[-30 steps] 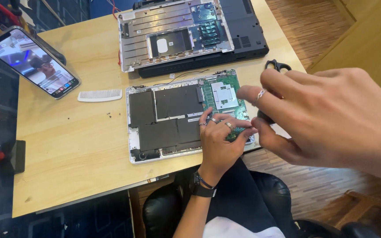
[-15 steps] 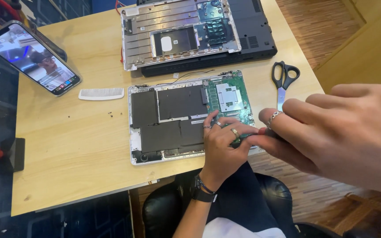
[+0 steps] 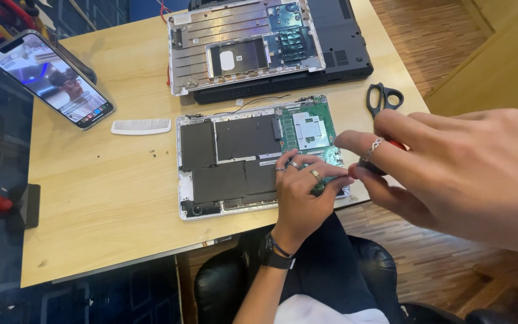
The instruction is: Disassembling a laptop computer by removing screws and internal components like the motherboard.
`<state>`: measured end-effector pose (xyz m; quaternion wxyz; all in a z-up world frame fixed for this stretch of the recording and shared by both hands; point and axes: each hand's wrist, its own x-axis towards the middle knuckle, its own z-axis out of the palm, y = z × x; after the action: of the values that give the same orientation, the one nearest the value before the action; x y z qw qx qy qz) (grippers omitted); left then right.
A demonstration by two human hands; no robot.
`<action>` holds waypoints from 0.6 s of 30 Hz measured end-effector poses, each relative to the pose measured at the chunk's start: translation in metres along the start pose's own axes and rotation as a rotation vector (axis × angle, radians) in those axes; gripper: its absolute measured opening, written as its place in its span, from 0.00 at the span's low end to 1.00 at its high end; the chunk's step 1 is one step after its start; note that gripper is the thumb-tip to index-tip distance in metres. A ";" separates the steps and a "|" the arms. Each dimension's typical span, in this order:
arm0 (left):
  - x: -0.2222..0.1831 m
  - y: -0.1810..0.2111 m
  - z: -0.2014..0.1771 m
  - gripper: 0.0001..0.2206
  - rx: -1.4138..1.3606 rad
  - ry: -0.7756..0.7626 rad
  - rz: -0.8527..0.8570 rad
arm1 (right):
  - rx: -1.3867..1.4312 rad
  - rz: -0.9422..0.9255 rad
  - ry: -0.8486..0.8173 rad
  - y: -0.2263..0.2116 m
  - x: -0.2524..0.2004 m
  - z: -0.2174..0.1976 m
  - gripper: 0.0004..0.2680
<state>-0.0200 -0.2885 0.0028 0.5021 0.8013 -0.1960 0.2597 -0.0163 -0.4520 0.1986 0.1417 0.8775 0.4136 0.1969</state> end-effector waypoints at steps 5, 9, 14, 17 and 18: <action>-0.001 -0.004 0.002 0.07 -0.008 -0.006 -0.032 | 0.026 0.004 -0.044 -0.005 0.000 -0.005 0.13; -0.001 -0.005 0.002 0.04 0.022 -0.038 0.044 | -0.154 0.042 -0.118 -0.002 -0.005 0.003 0.14; -0.001 -0.003 0.003 0.03 0.002 -0.010 0.001 | -0.073 0.061 -0.119 -0.005 -0.006 -0.002 0.16; -0.001 -0.003 0.004 0.05 0.038 -0.001 0.002 | -0.098 0.053 -0.099 -0.004 -0.012 0.000 0.18; -0.001 -0.002 0.004 0.05 0.041 -0.007 0.010 | -0.088 0.035 -0.069 -0.003 -0.012 0.001 0.17</action>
<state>-0.0186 -0.2910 -0.0004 0.4835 0.8114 -0.1963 0.2633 -0.0253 -0.4597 0.1940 0.1907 0.8840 0.3839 0.1867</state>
